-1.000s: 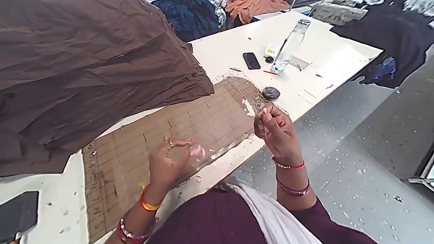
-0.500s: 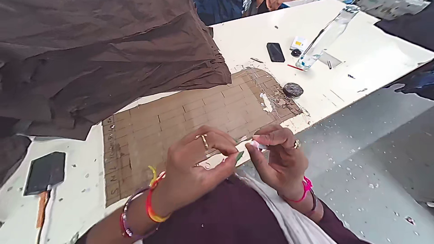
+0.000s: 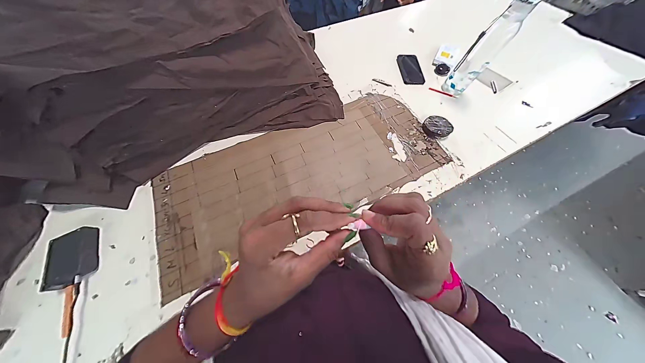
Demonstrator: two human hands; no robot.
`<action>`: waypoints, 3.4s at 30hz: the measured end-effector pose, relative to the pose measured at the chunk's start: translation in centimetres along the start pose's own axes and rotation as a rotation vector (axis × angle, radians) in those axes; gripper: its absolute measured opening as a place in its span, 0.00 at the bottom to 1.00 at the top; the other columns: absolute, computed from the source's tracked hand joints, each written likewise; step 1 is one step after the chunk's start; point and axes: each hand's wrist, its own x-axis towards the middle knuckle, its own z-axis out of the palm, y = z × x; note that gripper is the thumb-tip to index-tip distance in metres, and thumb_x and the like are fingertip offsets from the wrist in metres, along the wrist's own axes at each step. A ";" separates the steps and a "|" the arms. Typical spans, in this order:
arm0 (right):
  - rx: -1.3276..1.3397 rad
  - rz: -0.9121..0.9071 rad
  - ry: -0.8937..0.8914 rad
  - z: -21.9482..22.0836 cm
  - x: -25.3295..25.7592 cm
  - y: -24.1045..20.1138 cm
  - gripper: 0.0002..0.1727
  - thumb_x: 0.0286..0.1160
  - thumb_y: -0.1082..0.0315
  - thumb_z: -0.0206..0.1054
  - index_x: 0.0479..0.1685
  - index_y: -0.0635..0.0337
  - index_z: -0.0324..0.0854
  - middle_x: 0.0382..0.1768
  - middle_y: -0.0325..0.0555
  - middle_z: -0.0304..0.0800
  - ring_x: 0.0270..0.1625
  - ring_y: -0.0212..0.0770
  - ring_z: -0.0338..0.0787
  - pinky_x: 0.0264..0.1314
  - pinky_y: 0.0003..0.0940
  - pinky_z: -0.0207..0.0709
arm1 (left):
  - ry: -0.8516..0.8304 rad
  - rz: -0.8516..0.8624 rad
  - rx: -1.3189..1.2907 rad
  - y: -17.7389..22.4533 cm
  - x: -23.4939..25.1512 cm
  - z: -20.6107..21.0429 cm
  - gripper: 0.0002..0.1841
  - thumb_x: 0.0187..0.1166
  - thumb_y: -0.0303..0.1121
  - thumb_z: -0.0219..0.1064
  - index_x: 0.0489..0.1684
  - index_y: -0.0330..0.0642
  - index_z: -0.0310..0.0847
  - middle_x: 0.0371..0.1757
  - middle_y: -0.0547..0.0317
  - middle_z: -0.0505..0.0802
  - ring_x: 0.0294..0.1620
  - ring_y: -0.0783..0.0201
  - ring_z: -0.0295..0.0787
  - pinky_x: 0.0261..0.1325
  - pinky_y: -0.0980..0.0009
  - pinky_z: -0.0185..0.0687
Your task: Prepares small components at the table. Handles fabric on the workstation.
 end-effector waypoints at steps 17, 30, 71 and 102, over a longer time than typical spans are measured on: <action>-0.018 -0.016 0.006 0.4 0.0 0.4 0.04 0.84 0.69 0.65 0.47 0.58 0.76 0.41 0.44 0.81 0.48 0.31 0.83 0.57 0.16 0.75 | 0.010 -0.082 -0.076 -0.4 -0.2 0.0 0.07 0.83 0.36 0.69 0.44 0.44 0.91 0.51 0.70 0.96 0.53 0.81 0.92 0.54 0.85 0.89; 0.269 0.156 -0.036 1.0 -0.5 1.0 0.07 0.80 0.69 0.69 0.47 0.61 0.78 0.40 0.45 0.86 0.50 0.24 0.86 0.55 0.13 0.79 | 0.004 -0.207 -0.145 -0.8 -0.4 0.0 0.10 0.87 0.40 0.64 0.45 0.49 0.91 0.49 0.77 0.96 0.46 0.84 0.91 0.49 0.85 0.89; 0.658 0.319 -0.116 2.1 -1.1 1.6 0.08 0.79 0.70 0.70 0.44 0.65 0.78 0.41 0.37 0.89 0.49 0.17 0.87 0.52 0.13 0.82 | -0.021 -0.517 -0.457 -1.0 -0.2 0.8 0.02 0.79 0.36 0.71 0.40 0.51 0.87 0.43 0.77 0.92 0.35 0.82 0.88 0.35 0.85 0.87; 1.459 0.682 -0.250 1.8 -0.7 1.5 0.07 0.88 0.58 0.61 0.51 0.49 0.79 0.40 0.30 0.96 0.36 0.18 0.91 0.35 0.12 0.81 | 0.045 -0.258 -0.174 -1.3 -1.0 1.1 0.11 0.86 0.37 0.66 0.54 0.44 0.90 0.54 0.68 0.87 0.36 0.87 0.82 0.39 0.90 0.82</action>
